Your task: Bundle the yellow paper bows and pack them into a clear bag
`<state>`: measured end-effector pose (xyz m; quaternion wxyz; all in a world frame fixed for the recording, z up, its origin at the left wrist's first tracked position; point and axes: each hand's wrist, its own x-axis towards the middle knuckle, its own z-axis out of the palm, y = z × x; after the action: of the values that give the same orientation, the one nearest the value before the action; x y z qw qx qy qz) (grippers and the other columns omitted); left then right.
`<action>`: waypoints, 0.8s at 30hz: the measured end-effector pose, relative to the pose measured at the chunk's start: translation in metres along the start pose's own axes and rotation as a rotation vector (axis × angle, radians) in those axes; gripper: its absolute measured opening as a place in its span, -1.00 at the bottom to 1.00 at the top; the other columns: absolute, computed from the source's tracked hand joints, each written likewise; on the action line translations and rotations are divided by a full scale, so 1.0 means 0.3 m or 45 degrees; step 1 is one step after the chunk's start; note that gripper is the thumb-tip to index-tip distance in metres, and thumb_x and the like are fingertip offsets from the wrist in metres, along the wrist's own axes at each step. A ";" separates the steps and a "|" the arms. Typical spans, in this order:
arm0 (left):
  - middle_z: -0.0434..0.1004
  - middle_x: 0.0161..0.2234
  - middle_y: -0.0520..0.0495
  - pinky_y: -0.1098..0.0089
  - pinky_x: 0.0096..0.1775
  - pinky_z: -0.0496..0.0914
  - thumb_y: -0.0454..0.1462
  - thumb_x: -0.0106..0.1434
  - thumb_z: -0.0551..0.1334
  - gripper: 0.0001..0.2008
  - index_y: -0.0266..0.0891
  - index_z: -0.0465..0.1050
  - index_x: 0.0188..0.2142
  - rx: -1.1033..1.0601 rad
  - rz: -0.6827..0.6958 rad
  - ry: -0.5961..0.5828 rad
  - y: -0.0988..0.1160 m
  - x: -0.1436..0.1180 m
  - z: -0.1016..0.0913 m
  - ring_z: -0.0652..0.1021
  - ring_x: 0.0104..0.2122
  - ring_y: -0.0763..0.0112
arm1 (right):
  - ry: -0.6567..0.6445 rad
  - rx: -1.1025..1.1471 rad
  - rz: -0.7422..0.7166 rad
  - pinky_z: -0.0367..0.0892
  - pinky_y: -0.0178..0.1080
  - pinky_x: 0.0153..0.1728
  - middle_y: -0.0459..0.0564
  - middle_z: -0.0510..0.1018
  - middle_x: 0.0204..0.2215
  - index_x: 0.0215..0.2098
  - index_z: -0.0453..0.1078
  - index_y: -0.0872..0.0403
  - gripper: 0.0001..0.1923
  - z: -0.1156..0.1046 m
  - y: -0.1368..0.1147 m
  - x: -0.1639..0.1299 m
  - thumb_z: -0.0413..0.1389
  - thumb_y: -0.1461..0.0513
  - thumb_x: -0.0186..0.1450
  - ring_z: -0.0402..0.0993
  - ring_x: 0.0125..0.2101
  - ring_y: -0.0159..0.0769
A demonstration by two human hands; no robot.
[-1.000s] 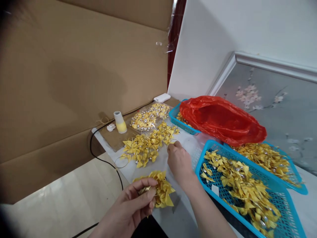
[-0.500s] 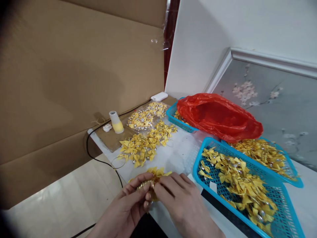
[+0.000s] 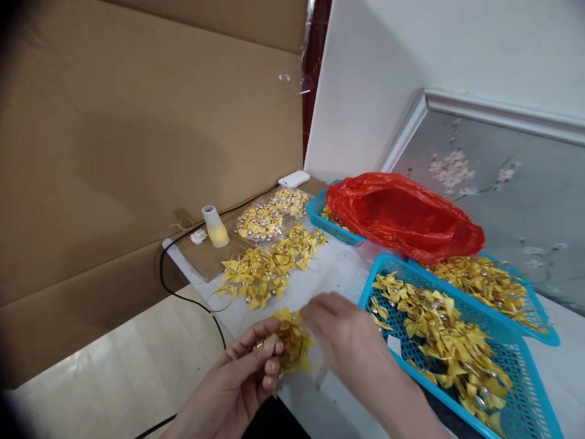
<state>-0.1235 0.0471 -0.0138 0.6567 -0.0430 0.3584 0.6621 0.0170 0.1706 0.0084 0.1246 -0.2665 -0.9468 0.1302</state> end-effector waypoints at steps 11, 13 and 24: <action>0.57 -0.44 -0.05 0.61 -0.52 0.42 -0.43 0.03 0.41 -0.87 -0.34 0.59 -0.37 0.034 -0.047 -0.034 0.001 -0.012 0.002 0.46 -0.58 0.62 | -0.223 -0.244 0.579 0.43 -0.08 -0.19 0.05 0.44 -0.06 0.04 0.31 0.12 -0.68 0.121 0.221 0.303 0.09 0.16 0.36 0.47 -0.17 -0.22; 0.57 -0.45 -0.06 0.61 -0.52 0.42 -0.42 0.00 0.43 -0.87 -0.35 0.60 -0.38 0.029 -0.049 -0.035 0.004 -0.010 0.000 0.46 -0.59 0.63 | -0.249 -0.216 0.549 0.43 -0.09 -0.19 0.05 0.44 -0.06 0.05 0.30 0.11 -0.67 0.125 0.218 0.296 0.09 0.16 0.36 0.47 -0.17 -0.23; 0.60 -0.41 -0.12 0.62 -0.52 0.42 -0.45 0.06 0.38 -0.86 -0.42 0.62 -0.33 0.030 -0.043 -0.011 0.005 0.009 0.006 0.46 -0.58 0.63 | -0.217 0.016 0.251 0.40 -0.20 -0.22 -0.03 0.51 -0.29 -0.22 0.44 0.14 -0.88 0.068 0.179 0.171 0.07 0.26 0.37 0.47 -0.29 -0.32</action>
<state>-0.1243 0.0506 -0.0133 0.6699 -0.0386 0.3625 0.6468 -0.0063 0.2388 -0.0190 0.0321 -0.3453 -0.9224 0.1699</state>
